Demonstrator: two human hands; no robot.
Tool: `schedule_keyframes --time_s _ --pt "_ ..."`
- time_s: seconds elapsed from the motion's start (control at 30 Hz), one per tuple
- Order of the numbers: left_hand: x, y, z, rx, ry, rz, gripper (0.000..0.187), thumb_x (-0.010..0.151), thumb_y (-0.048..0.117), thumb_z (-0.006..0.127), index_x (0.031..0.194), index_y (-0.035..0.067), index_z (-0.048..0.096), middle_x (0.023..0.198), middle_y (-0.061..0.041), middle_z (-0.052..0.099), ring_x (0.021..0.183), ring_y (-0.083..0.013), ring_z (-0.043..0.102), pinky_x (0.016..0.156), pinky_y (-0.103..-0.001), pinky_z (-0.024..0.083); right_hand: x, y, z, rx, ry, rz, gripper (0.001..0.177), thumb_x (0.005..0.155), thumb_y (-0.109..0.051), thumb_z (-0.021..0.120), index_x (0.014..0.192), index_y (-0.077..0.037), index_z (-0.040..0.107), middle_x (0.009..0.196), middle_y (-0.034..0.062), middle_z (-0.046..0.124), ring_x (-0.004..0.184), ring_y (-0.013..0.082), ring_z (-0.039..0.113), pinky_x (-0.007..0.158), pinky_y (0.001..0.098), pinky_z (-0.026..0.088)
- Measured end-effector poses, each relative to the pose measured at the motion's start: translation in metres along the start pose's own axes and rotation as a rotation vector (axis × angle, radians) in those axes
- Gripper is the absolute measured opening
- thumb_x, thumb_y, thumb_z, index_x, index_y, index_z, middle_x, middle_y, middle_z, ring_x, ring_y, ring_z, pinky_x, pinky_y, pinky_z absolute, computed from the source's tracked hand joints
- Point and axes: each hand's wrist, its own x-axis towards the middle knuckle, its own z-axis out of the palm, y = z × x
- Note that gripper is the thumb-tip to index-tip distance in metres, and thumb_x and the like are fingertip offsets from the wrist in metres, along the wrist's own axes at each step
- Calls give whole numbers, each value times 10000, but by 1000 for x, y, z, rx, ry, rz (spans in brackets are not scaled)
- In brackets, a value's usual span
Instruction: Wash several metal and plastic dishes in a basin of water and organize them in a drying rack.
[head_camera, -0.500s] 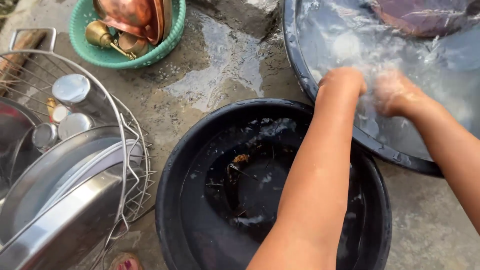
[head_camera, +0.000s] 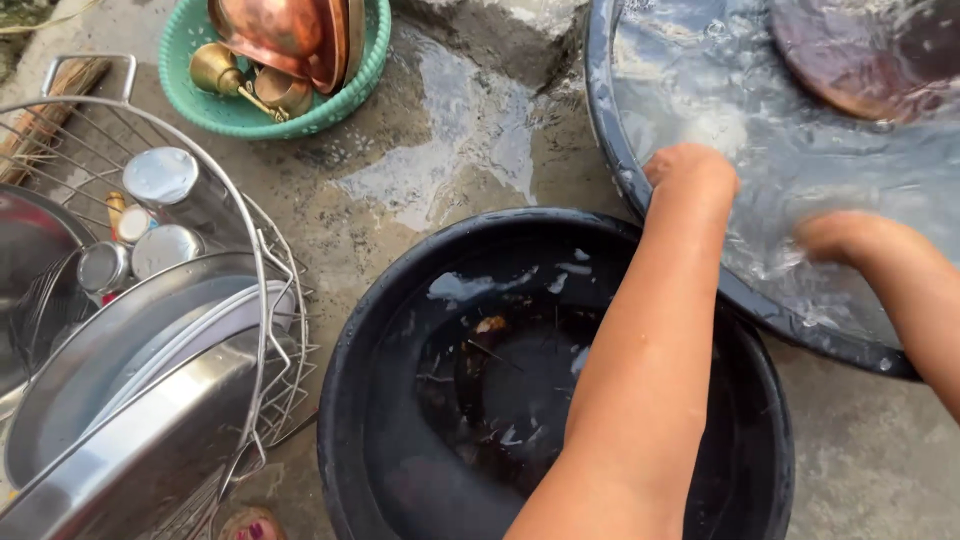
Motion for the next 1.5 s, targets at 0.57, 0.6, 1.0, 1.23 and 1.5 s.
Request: schedule_keyframes --time_s 0.57,0.6,1.0,1.23,1.5 --pt "-103 -21 -63 -1345 -115 314 777 668 641 765 1014 -54 778 870 -201 763 685 -266 715 549 -395 594 -123 -89 -126 1612 800 -433 418 1201 -422 462 1017 -75 607 862 99 620 650 219 527 521 316 374" --pt "-93 -19 -61 -1344 -113 315 777 668 641 765 1014 -54 778 870 -201 763 685 -266 715 549 -395 594 -126 -81 -131 1611 802 -436 418 1201 -422 462 1017 -75 607 862 99 620 650 219 527 521 316 374" --pt "-56 -11 -51 -1605 819 292 571 807 497 756 1067 -1 654 1028 -128 706 900 -216 646 811 -356 525 -67 -74 -136 704 927 -288 614 814 -20 501 1422 -15 583 1371 212 601 1189 372 567 940 476 468" --pt "-63 -14 -57 -1608 747 183 608 752 503 757 1079 0 660 1006 -154 721 853 -247 692 756 -385 563 -74 -85 -147 869 468 -467 760 852 -389 710 1501 -66 479 1449 142 544 1307 287 478 1010 473 373" --pt "-51 -9 -42 -1406 905 221 675 773 514 762 1192 -6 663 1113 -190 729 991 -287 696 847 -421 552 -162 -78 -132 1730 228 -489 693 811 -402 722 1382 -23 628 1198 115 741 1069 203 711 921 392 541"
